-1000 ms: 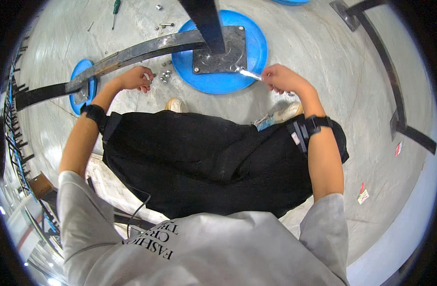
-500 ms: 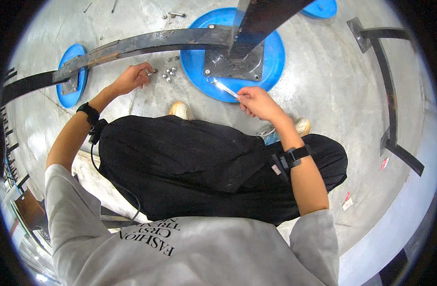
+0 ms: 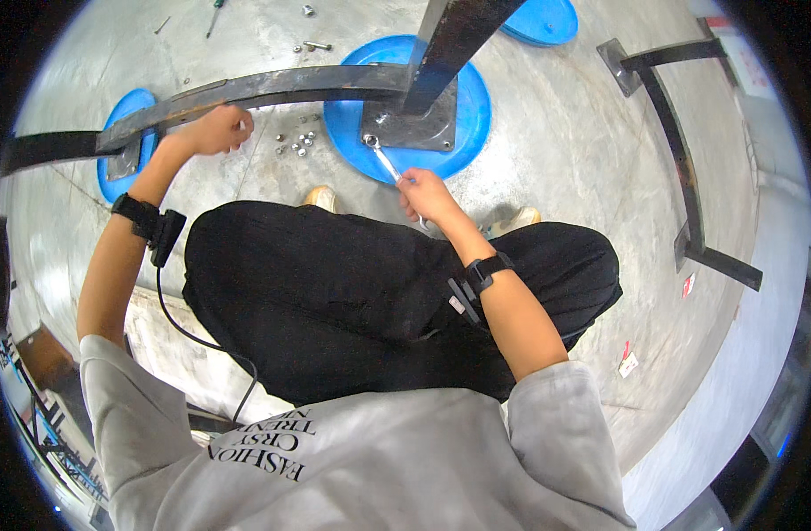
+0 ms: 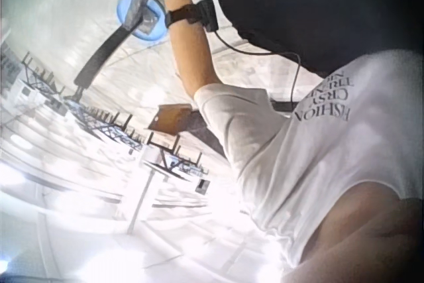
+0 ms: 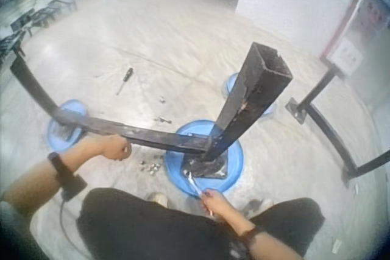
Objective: The person uses a wrench to tighten bolts on a metal frame base resting on blue plastic lids on the floor.
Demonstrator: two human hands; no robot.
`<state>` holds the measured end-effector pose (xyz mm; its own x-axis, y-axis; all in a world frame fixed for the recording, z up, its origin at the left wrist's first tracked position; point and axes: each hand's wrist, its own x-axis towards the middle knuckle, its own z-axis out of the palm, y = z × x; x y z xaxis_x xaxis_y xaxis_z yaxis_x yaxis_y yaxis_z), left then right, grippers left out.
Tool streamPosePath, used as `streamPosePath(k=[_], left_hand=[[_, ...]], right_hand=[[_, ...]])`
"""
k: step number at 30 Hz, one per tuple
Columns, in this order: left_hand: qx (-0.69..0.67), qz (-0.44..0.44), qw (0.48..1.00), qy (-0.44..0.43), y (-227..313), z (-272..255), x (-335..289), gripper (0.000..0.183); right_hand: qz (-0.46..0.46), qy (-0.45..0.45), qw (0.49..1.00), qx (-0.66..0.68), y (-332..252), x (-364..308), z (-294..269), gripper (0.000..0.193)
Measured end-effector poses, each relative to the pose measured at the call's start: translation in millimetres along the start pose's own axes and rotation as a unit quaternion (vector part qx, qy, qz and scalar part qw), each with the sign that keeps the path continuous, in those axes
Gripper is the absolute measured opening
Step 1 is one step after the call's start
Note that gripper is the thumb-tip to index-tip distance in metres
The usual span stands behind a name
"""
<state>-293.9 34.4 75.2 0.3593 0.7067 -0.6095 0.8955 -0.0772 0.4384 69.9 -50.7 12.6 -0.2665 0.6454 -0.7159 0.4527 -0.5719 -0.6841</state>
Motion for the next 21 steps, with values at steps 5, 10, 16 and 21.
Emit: streamPosePath(k=[5, 10, 16, 21], left_hand=[[-0.01, -0.066, 0.997, -0.025, 83.6, -38.1, -41.7, 0.022], [0.07, 0.002, 0.997, 0.044, 59.8, -4.1, -29.1, 0.01], [0.106, 0.116, 0.985, 0.065, 2.5, 4.4, -23.3, 0.024], [0.231, 0.258, 0.936, 0.062, -7.5, 26.6, -6.7, 0.026]], right_hand=[[-0.017, -0.004, 0.999, 0.031, -4.8, 7.0, 4.7, 0.019], [-0.019, -0.019, 1.0, 0.008, -2.1, 11.7, 3.7, 0.017], [-0.013, -0.006, 1.0, 0.013, 2.0, 9.4, 3.4, 0.019], [0.005, 0.0, 1.0, 0.0, -2.1, 6.3, 0.1, 0.02]])
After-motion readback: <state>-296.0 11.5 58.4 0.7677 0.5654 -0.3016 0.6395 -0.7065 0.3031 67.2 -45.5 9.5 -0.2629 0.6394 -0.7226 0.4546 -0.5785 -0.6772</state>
